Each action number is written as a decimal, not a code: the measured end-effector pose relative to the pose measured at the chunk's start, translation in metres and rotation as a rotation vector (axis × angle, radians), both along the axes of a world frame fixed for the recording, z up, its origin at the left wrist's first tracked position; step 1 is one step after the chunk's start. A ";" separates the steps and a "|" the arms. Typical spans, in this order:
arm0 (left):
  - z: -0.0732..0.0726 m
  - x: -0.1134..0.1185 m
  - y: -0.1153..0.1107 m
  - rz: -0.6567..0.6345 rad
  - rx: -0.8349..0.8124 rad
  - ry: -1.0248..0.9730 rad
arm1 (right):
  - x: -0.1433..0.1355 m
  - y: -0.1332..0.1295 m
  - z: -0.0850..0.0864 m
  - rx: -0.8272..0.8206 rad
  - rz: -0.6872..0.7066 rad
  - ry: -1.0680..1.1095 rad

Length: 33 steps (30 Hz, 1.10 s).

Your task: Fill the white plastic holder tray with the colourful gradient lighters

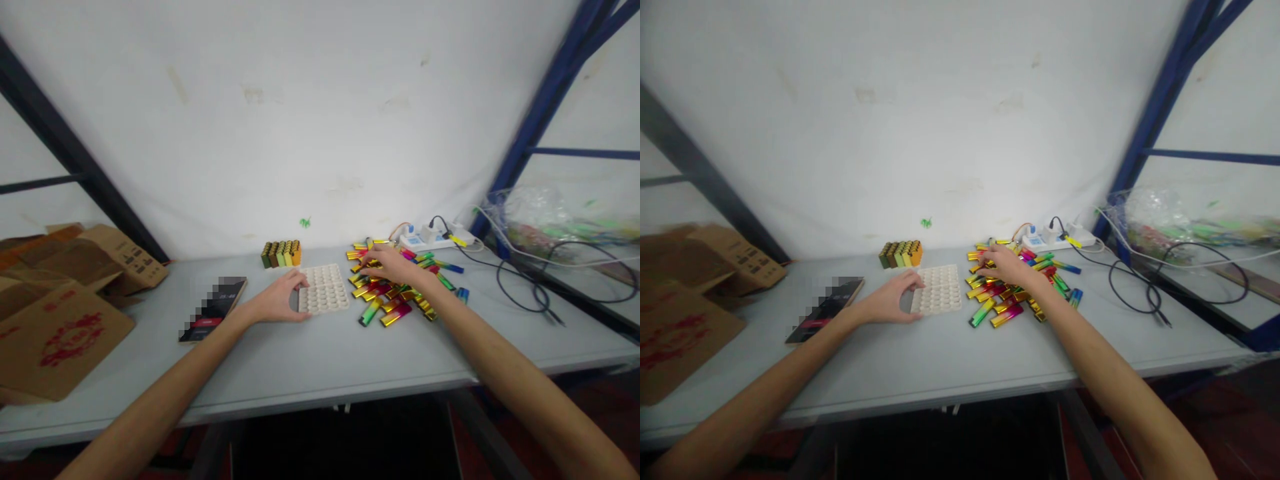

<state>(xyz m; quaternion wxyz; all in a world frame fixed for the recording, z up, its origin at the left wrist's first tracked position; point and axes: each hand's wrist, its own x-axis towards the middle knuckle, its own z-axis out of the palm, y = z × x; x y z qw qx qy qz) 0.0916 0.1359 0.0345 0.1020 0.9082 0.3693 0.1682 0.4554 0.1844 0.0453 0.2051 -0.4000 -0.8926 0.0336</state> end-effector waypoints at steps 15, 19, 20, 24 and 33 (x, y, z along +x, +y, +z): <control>0.007 0.001 -0.009 -0.016 -0.067 -0.025 | -0.008 -0.006 -0.005 -0.089 0.128 -0.020; 0.004 0.001 -0.008 -0.024 -0.061 -0.033 | -0.017 -0.010 -0.002 -0.044 0.027 0.063; 0.004 0.001 -0.009 -0.026 -0.059 -0.035 | -0.019 -0.010 0.000 -0.022 0.006 0.114; 0.004 0.005 -0.012 -0.037 -0.049 -0.032 | -0.020 -0.014 0.007 0.043 0.002 0.282; 0.002 0.013 -0.016 -0.060 -0.044 -0.058 | -0.041 -0.017 0.000 -0.193 -0.022 0.644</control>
